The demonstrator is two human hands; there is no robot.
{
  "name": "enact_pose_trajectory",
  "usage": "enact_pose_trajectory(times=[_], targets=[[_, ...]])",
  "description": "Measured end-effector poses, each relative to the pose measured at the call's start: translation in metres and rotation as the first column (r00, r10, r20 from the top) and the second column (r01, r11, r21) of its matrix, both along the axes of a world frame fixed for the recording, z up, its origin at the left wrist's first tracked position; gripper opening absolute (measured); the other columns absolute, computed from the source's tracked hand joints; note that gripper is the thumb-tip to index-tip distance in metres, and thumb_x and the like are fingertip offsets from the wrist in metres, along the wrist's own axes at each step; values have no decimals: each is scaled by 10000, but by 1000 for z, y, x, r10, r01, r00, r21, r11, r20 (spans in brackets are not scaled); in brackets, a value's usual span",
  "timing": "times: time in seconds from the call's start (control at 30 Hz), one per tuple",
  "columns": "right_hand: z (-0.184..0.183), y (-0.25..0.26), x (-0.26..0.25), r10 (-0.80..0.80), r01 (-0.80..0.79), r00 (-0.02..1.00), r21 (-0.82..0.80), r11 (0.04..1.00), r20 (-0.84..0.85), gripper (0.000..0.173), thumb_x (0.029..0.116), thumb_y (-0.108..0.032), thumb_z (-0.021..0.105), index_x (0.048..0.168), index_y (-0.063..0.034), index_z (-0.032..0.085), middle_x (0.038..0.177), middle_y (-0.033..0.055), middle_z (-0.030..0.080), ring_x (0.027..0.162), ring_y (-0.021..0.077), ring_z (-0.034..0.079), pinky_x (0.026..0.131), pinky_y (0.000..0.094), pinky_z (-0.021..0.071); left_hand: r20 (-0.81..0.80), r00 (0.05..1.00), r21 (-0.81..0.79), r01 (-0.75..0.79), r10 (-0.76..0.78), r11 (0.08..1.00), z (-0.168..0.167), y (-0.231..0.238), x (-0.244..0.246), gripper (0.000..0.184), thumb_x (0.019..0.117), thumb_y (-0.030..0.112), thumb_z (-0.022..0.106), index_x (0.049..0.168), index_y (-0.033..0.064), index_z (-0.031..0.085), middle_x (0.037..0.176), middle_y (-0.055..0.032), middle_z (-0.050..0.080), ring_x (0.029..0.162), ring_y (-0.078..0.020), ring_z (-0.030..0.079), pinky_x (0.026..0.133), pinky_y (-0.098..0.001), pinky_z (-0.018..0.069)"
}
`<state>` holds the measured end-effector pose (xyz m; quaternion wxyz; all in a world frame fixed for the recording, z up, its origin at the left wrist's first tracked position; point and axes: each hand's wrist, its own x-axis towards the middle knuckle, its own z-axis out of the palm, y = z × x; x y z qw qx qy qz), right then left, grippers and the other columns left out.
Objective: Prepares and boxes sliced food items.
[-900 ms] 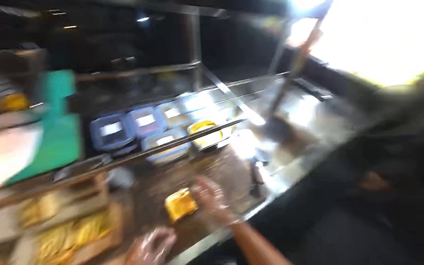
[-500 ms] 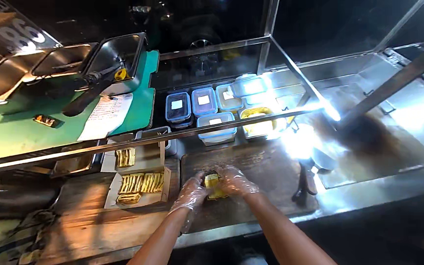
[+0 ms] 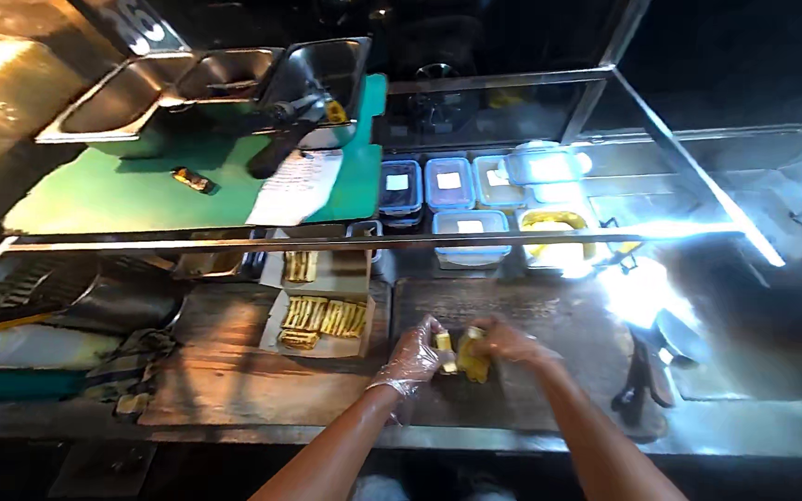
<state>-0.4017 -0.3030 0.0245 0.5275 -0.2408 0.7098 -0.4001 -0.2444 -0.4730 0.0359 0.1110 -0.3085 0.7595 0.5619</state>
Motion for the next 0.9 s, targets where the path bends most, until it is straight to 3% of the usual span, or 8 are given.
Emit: enact_pose_trajectory(times=[0.13, 0.2, 0.3, 0.37, 0.47, 0.6, 0.73, 0.9], targets=[[32, 19, 13, -297, 315, 933, -60, 947, 201, 369, 805, -35, 801, 1149, -33, 669, 1041, 120, 731, 943, 222, 712, 864, 412, 610, -268, 955, 111, -98, 124, 989, 56, -61, 56, 509, 801, 175, 856, 1239, 79, 617, 1108, -52, 695, 968, -145, 695, 864, -333, 612], [45, 16, 31, -438, 468, 866, -81, 880, 242, 341, 805, -8, 787, 1123, -5, 665, 1021, 136, 727, 929, 231, 711, 851, 415, 612, -250, 967, -176, 9, -54, 984, 75, -118, 86, 431, 852, 253, 807, 1236, 113, 670, 1156, -13, 706, 998, -116, 686, 892, -331, 592], [50, -12, 64, -545, 605, 775, -128, 786, 319, 301, 808, 14, 772, 1089, 22, 665, 995, 160, 730, 907, 243, 714, 820, 421, 616, 26, 906, -540, 368, -422, 757, 66, -184, 106, 399, 932, 306, 698, 1317, 207, 669, 1317, -39, 670, 1231, -217, 621, 1074, -481, 488], [53, -46, 82, -587, 645, 747, -123, 754, 313, 310, 820, 20, 771, 1107, 33, 656, 995, 168, 728, 903, 246, 717, 820, 417, 619, 88, 819, -539, 517, -566, 665, 36, -196, 102, 519, 922, 302, 704, 1420, 206, 598, 1403, -101, 614, 1325, -310, 554, 1123, -560, 425], [66, -94, 105, -633, 684, 722, -147, 714, 281, 296, 819, 51, 763, 1094, 42, 655, 983, 176, 727, 897, 248, 718, 827, 416, 619, 96, 770, -456, 597, -630, 660, 20, -200, 94, 591, 899, 344, 738, 1443, 189, 568, 1428, -113, 591, 1360, -320, 520, 1151, -562, 388], [81, -125, 125, -648, 702, 709, -192, 686, 278, 303, 814, 65, 757, 1094, 44, 643, 994, 180, 722, 914, 258, 716, 850, 430, 614, 130, 819, -533, 532, -558, 658, 32, -221, 112, 540, 952, 462, 645, 1412, 181, 610, 1433, -107, 602, 1382, -297, 516, 1173, -514, 381], [79, -145, 133, -672, 707, 708, -202, 678, 219, 310, 807, 63, 772, 1088, 52, 641, 986, 185, 724, 907, 257, 720, 845, 422, 618, 124, 800, -544, 549, -587, 634, 19, -215, 118, 469, 968, 370, 600, 1372, 134, 625, 1360, -148, 633, 1327, -343, 550, 1127, -547, 412], [95, -189, 124, -591, 566, 805, -231, 792, -52, 270, 836, -32, 789, 1079, -16, 672, 958, 108, 718, 875, 196, 712, 815, 378, 622, 172, 863, -525, 488, -474, 697, 24, -208, 113, 592, 928, 501, 620, 1394, 137, 616, 1307, -153, 655, 1246, -340, 609, 1065, -541, 476]])
